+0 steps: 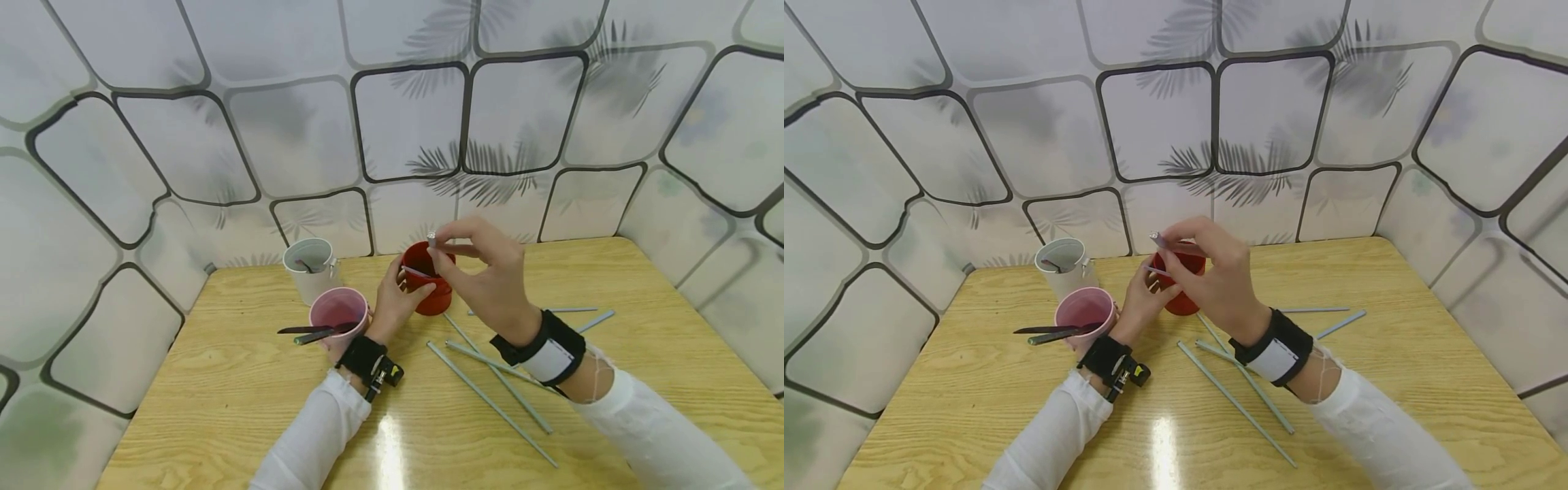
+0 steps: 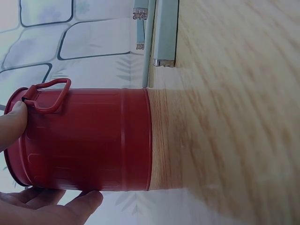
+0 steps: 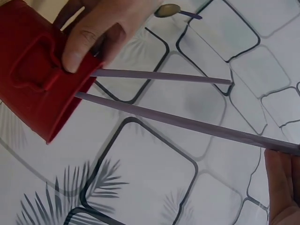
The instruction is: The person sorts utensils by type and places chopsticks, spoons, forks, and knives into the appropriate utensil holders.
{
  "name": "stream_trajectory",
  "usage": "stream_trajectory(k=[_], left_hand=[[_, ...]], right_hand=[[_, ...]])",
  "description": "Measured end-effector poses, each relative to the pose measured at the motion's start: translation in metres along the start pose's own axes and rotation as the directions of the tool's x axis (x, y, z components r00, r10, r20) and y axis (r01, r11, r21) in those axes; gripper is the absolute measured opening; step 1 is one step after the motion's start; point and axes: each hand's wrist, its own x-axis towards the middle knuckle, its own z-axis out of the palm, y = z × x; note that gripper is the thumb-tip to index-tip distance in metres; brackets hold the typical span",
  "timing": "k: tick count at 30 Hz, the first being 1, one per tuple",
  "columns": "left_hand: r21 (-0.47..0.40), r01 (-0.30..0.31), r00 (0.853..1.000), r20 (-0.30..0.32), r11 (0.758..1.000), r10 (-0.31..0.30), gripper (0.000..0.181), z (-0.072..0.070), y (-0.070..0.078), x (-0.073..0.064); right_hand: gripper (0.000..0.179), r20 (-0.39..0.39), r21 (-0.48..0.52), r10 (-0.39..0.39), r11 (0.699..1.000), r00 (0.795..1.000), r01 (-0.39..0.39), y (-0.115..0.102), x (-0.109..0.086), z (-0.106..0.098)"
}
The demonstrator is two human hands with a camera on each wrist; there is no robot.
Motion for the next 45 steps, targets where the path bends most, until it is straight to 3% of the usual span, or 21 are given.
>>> stream_trajectory(k=[7,16,22,45], left_hand=[[0.002,-0.003,1.0,-0.003,1.0,0.003,0.076,0.0,0.0,0.001],[-0.027,0.0,1.0,0.01,1.0,0.001,0.074,-0.001,0.0,0.0],[-0.004,0.002,1.0,0.022,1.0,-0.002,0.074,-0.002,0.0,-0.001],[-0.004,0.007,0.999,0.033,1.0,-0.007,0.076,-0.003,0.0,-0.002]], right_hand=[[0.027,0.052,-0.051,0.038,0.998,0.998,-0.035,0.015,-0.016,0.006],[0.029,0.129,-0.151,-0.013,0.988,0.992,0.032,0.032,-0.032,0.013],[0.031,0.176,-0.171,0.019,0.985,0.984,0.012,0.041,-0.043,0.017],[0.024,0.215,-0.251,0.092,0.967,0.972,-0.036,0.06,-0.056,0.018]])
